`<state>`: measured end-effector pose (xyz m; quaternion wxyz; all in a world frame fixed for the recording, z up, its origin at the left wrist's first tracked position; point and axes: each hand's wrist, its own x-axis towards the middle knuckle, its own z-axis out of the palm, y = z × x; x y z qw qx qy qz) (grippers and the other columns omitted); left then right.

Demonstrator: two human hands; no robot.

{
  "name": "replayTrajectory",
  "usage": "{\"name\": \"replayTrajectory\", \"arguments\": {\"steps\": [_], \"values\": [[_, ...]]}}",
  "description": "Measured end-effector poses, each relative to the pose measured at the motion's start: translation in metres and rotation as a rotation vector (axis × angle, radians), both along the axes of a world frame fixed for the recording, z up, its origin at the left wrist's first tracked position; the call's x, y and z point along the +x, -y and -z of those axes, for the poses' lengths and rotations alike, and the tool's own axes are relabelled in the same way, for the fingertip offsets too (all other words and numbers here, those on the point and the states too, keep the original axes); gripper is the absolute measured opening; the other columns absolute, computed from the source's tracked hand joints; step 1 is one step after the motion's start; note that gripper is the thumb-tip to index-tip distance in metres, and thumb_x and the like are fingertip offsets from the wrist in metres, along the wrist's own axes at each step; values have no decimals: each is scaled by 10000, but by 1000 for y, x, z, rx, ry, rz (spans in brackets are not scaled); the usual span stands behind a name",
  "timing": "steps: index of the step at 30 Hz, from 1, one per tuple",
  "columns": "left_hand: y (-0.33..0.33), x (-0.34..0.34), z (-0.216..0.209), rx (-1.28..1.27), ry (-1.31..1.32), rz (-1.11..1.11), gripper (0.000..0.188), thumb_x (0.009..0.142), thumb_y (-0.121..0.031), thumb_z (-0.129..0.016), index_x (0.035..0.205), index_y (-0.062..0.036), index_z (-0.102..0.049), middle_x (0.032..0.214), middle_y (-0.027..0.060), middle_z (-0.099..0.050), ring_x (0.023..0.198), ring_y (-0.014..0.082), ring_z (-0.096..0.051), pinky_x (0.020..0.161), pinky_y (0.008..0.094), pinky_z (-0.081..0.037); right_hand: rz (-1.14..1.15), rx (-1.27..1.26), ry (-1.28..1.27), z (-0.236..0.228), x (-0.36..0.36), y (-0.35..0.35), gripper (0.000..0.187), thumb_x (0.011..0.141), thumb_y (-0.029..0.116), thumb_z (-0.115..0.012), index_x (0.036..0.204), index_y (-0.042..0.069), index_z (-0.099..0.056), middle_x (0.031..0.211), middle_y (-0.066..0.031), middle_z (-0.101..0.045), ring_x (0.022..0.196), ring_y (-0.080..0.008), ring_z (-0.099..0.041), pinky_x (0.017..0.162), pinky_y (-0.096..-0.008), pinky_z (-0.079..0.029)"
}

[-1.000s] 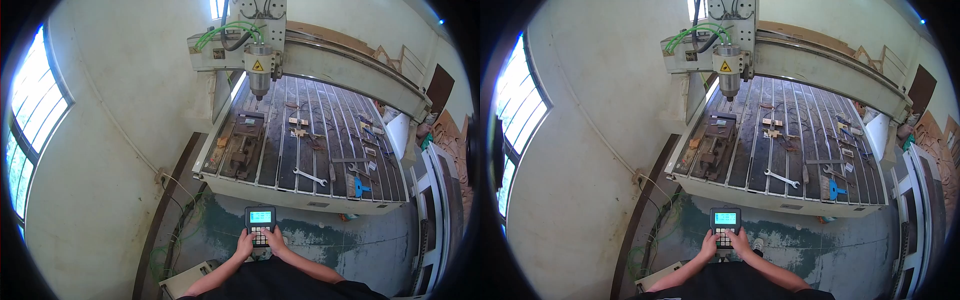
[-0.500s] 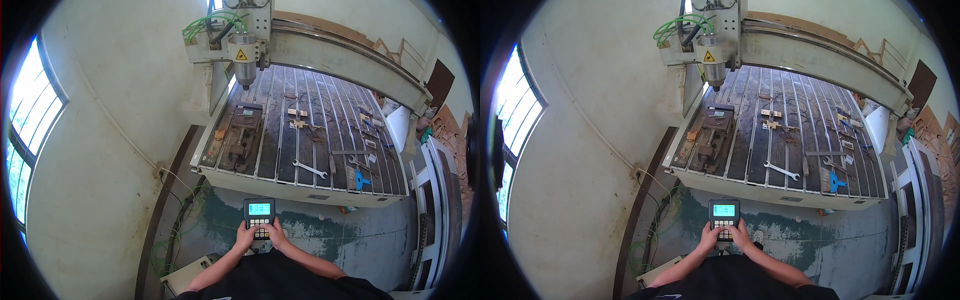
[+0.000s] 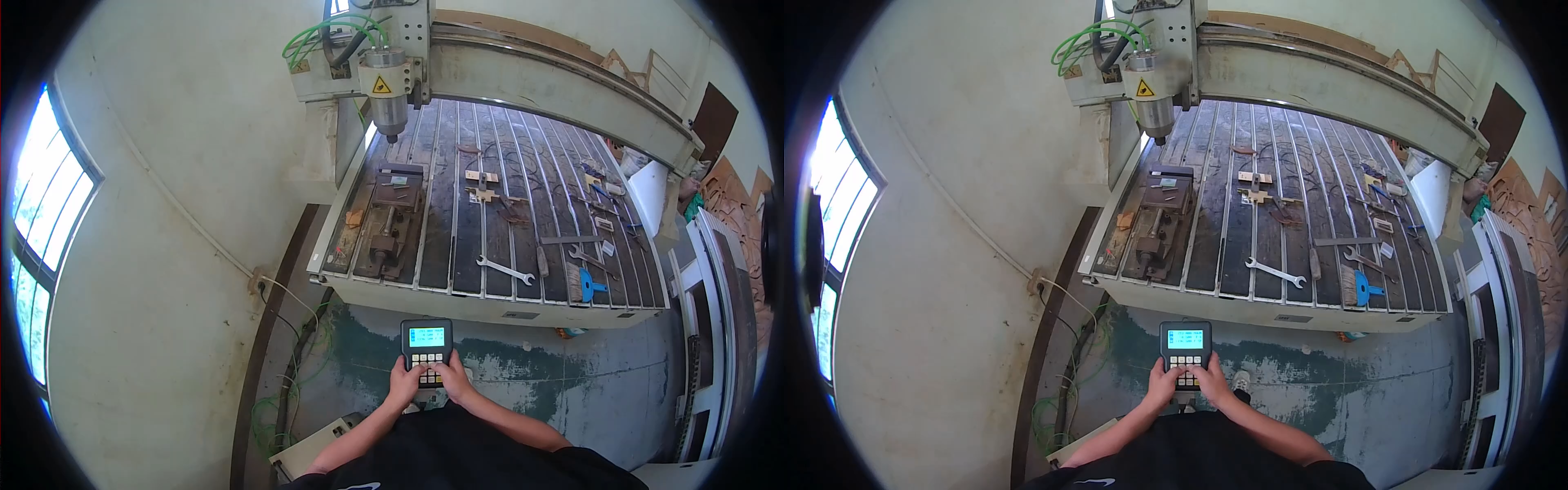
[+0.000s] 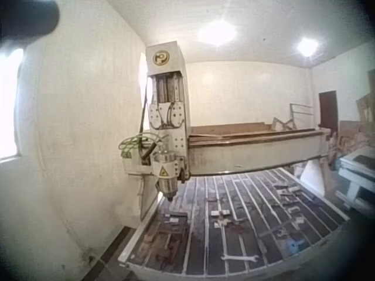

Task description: Adjusting the spindle and tool bit on a CNC machine using wrenches and a control pendant.

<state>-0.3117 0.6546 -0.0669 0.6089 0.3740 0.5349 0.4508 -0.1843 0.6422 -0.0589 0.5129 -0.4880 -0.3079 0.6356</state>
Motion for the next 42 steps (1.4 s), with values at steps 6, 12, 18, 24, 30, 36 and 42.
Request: {"name": "replayTrajectory", "arguments": {"steps": [6, 12, 18, 24, 30, 36, 42], "values": [[-3, 1, -3, -4, 19, -7, 278, 735, -101, -579, 967, 32, -504, 869, 108, -603, 779, 158, -580, 701, 285, -467, 18, 28, 37, 9, -2, -4, 406, 782, 19, -515, 1153, 29, -350, 1035, -79, -500, 942, -146, -511, 824, -287, -427], [-8, -1, -1, 0, 10, -3, 283, 742, -119, -594, 963, 34, -505, 870, 107, -603, 781, 159, -583, 705, 285, -468, 26, 22, 53, 6, -2, -10, 399, 778, 25, -526, 1137, 33, -351, 1017, -79, -501, 930, -147, -513, 811, -286, -433], [-17, 0, -2, -29, 57, 32, 307, 758, -117, -596, 995, 39, -478, 897, 107, -598, 793, 162, -581, 704, 286, -467, 51, 11, 50, 3, -2, -16, 370, 782, 30, -522, 1117, 39, -363, 1003, -72, -506, 919, -146, -518, 808, -293, -435], [-42, 10, -32, -134, 69, -46, 372, 853, -269, -505, 1058, 37, -455, 961, 91, -568, 884, 157, -553, 793, 280, -430, 105, -55, -130, -2, 6, -37, 398, 793, 77, -543, 1133, 26, -342, 1047, -99, -496, 963, -162, -496, 846, -297, -406], [-89, 21, -20, -134, 17, 76, 357, 866, -317, -487, 966, 25, -512, 868, 78, -573, 801, 126, -550, 716, 264, -435, 146, -9, -112, -4, 16, -70, 354, 795, 46, -510, 1123, 51, -379, 1020, -74, -525, 930, -157, -531, 814, -303, -435], [-140, 39, -7, -162, 34, 98, 431, 860, -269, -495, 1123, 66, -427, 977, 107, -572, 890, 150, -561, 766, 254, -436, 158, -112, -222, -7, 39, -123, 349, 805, 72, -532, 1114, 42, -374, 1026, -86, -508, 953, -160, -501, 835, -301, -408], [-200, 62, -37, -253, 30, 149, 397, 884, -281, -436, 1134, 26, -462, 1005, 89, -579, 909, 140, -546, 806, 255, -413, 191, -175, -409, -8, 62, -178, 338, 817, 96, -524, 1114, 58, -367, 1034, -83, -500, 958, -160, -507, 829, -304, -418]]}}
